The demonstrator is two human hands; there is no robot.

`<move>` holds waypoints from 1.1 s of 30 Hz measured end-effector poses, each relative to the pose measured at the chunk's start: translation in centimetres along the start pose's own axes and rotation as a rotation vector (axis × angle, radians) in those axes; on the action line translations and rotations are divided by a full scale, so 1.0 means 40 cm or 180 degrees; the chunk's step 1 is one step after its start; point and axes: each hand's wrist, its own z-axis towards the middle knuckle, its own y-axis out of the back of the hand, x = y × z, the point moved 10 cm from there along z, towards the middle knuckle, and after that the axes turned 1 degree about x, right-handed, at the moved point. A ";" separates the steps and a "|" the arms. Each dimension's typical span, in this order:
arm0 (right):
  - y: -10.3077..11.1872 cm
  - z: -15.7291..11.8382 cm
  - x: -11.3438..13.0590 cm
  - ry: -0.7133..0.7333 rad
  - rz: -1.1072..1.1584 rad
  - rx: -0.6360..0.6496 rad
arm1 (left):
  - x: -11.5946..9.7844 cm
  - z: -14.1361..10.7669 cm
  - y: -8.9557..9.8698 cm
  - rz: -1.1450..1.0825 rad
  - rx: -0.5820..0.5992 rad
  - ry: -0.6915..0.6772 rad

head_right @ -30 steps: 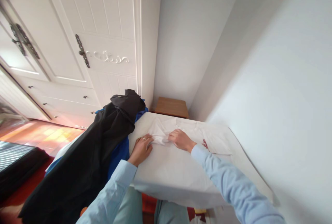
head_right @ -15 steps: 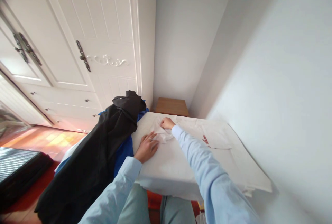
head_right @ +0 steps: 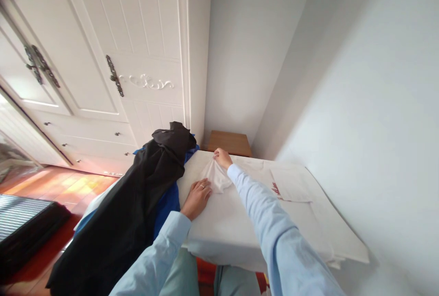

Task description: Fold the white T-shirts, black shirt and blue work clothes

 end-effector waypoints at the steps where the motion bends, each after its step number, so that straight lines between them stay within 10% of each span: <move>1: 0.012 0.005 0.002 -0.0002 0.0011 -0.0098 | 0.002 0.001 -0.001 -0.0005 0.0005 0.0017; 20: 0.044 -0.107 -0.144 -0.0163 -0.0202 0.0088 | -0.012 -0.001 0.011 0.0403 0.0001 0.0127; 27: 0.141 -0.090 -0.069 -0.0090 -0.0178 -0.1003 | -0.018 -0.004 0.033 0.0426 -0.0204 0.0099; 33: 0.034 -0.032 0.049 0.0577 -0.0256 -0.0422 | -0.019 -0.004 0.032 0.0394 -0.0324 -0.0017</move>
